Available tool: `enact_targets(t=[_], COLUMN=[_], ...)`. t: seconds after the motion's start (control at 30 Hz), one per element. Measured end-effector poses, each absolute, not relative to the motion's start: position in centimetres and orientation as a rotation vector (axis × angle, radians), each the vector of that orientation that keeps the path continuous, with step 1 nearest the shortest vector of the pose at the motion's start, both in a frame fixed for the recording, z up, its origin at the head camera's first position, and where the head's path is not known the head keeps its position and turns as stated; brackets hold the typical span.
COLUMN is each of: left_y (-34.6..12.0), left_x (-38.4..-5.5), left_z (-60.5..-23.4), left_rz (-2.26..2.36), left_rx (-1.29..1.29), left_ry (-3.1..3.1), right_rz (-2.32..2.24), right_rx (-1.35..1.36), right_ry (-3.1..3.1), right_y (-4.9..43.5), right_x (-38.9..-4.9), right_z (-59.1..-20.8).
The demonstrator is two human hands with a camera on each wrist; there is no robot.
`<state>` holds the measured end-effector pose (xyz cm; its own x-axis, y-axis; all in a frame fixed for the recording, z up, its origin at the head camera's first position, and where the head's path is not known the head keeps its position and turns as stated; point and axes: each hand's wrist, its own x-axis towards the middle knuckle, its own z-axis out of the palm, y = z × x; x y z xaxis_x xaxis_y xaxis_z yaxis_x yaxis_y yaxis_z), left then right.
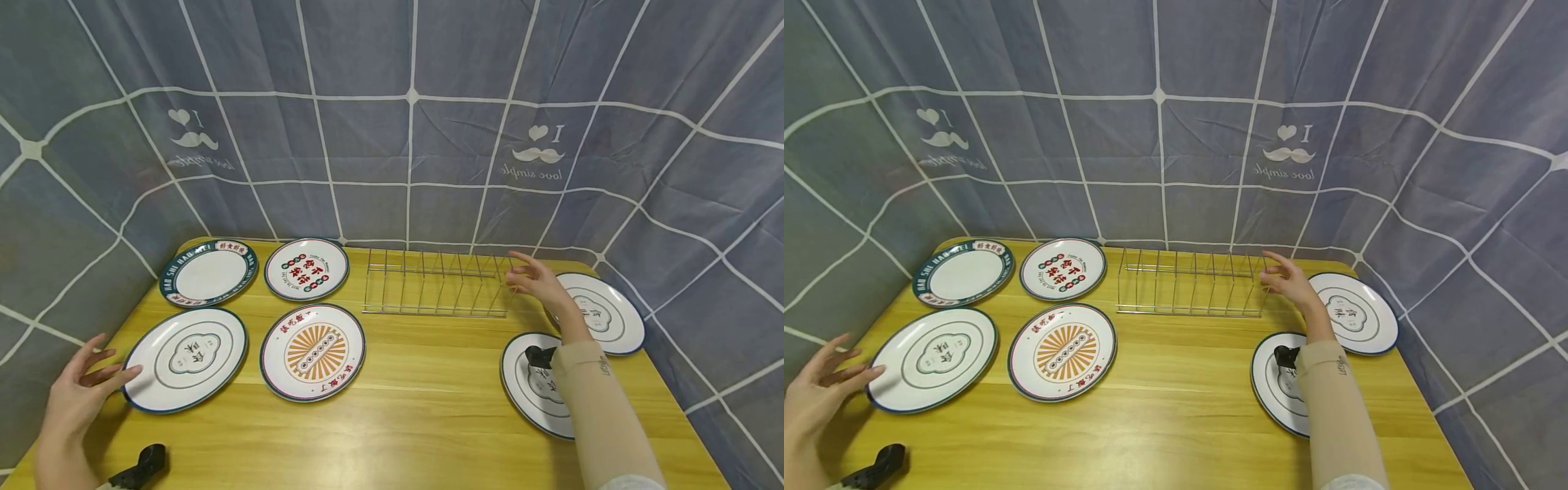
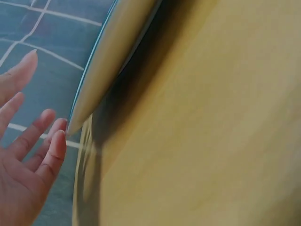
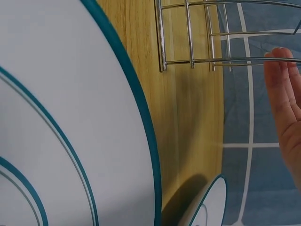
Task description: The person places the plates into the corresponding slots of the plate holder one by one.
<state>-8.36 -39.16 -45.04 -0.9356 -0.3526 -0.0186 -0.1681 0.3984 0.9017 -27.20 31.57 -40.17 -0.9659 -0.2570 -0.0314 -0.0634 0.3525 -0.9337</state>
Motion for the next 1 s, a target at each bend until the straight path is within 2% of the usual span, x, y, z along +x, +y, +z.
enact_targets(t=[0.3,0.73,1.0], left_y=[-40.5,-40.7,-41.1], left_x=[-8.3,-9.2,-9.1], left_z=[-46.3,-46.7,-47.2], left_rz=[-1.606,-1.608,-2.101], left_rx=[0.454,0.378,0.278], left_ry=[-2.678,-2.809,-2.478], right_rz=[-1.692,-1.644,-1.64], right_rx=[-0.226,-0.281,-0.266], right_ry=[2.357,2.309,2.302], right_y=[31.9,32.3,32.3], right_x=[-27.4,-27.4,-27.5], right_z=[-40.8,-40.6,-40.6])
